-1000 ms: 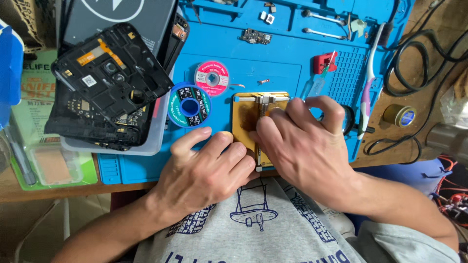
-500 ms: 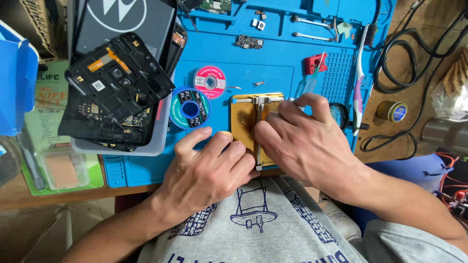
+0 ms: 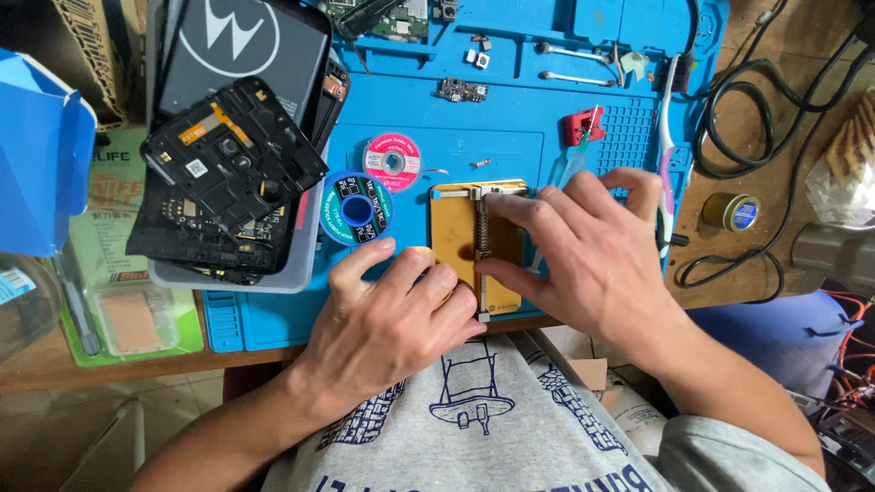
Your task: The person cleans a small circuit board using a syringe to apply liquid and a toothbrush to scrub the surface. They repeatedly apply liquid and scrub different areas of the board, then place it back on the workbench.
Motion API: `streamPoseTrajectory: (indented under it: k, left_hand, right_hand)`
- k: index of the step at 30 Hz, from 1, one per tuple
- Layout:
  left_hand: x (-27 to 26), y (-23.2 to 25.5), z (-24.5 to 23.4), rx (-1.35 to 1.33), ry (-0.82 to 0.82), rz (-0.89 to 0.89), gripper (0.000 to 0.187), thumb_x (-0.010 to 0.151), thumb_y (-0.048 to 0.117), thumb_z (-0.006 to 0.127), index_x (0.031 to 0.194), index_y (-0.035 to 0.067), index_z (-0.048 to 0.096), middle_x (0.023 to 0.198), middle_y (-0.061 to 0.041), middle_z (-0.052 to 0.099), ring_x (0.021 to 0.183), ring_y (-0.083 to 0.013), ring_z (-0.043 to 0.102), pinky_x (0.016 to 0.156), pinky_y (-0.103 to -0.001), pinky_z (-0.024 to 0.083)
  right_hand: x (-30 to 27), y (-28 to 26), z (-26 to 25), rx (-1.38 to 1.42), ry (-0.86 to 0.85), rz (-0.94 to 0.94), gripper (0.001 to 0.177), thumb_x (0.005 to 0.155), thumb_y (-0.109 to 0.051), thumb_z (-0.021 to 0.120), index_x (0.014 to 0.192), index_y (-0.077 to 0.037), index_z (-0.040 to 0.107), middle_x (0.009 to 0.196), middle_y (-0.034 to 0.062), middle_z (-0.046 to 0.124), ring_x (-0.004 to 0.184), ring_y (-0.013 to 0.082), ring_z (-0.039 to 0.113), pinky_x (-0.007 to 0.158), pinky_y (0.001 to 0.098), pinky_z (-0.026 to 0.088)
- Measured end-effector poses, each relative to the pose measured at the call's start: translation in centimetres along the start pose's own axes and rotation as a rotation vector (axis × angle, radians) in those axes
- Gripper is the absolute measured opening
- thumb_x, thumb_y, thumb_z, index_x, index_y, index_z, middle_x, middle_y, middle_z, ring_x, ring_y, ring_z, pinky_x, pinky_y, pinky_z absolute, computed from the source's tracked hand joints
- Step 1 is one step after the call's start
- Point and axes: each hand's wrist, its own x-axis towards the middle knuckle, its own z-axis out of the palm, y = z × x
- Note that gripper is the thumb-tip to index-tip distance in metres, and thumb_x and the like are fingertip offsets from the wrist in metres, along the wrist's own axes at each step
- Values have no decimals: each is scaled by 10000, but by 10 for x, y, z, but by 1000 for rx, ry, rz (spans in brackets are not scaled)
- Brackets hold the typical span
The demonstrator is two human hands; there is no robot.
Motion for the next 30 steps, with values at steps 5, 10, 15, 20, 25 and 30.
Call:
streamPoseTrajectory:
  k: [5, 10, 15, 20, 25, 30]
  left_hand:
    - [0, 1, 0, 16, 16, -12, 440, 1171, 669, 845, 965, 324, 666, 960, 107, 655, 1087, -149, 710, 1178, -457, 353]
    - [1, 0, -1, 20, 2, -11, 418, 1118, 686, 886, 1009, 328, 701, 974, 106, 664, 1095, -154, 708, 1162, -456, 376]
    - [2, 0, -1, 47, 16, -8, 434, 1129, 725, 873, 1031, 331, 719, 987, 114, 671, 1102, -147, 715, 1154, -449, 368]
    - [3, 0, -1, 52, 30, -16, 422, 1136, 728, 878, 1036, 349, 723, 977, 127, 666, 1127, -132, 719, 1178, -451, 343]
    - [3, 0, -2, 46, 25, -21, 425, 1123, 746, 865, 1062, 345, 739, 1007, 122, 688, 1158, -141, 723, 1169, -454, 347]
    - [2, 0, -2, 43, 18, -12, 466, 1084, 760, 931, 1065, 337, 734, 1028, 120, 690, 1173, -152, 725, 1180, -463, 334]
  right_hand:
    - [-3, 0, 7, 67, 31, -2, 590, 1153, -688, 762, 1433, -168, 757, 1026, -19, 712, 959, 286, 635, 1029, 535, 395]
    - [5, 8, 3, 135, 18, -10, 594, 1094, -702, 836, 1391, -191, 775, 981, -73, 691, 989, 273, 629, 1005, 559, 389]
    - [10, 14, 8, 271, 6, -37, 497, 1061, -632, 901, 1217, -182, 760, 842, -109, 603, 912, 249, 612, 1015, 579, 416]
    - [9, 13, 12, 341, 14, -42, 437, 1075, -522, 928, 1237, -160, 744, 836, -93, 615, 923, 242, 618, 992, 559, 378]
    - [-3, 6, 12, 200, 55, 9, 523, 1114, -643, 846, 1328, -181, 725, 963, -76, 640, 952, 271, 606, 993, 555, 364]
    - [-7, -4, 5, 219, 140, 12, 324, 1165, -550, 830, 1067, -247, 767, 903, -50, 629, 901, 273, 584, 964, 512, 327]
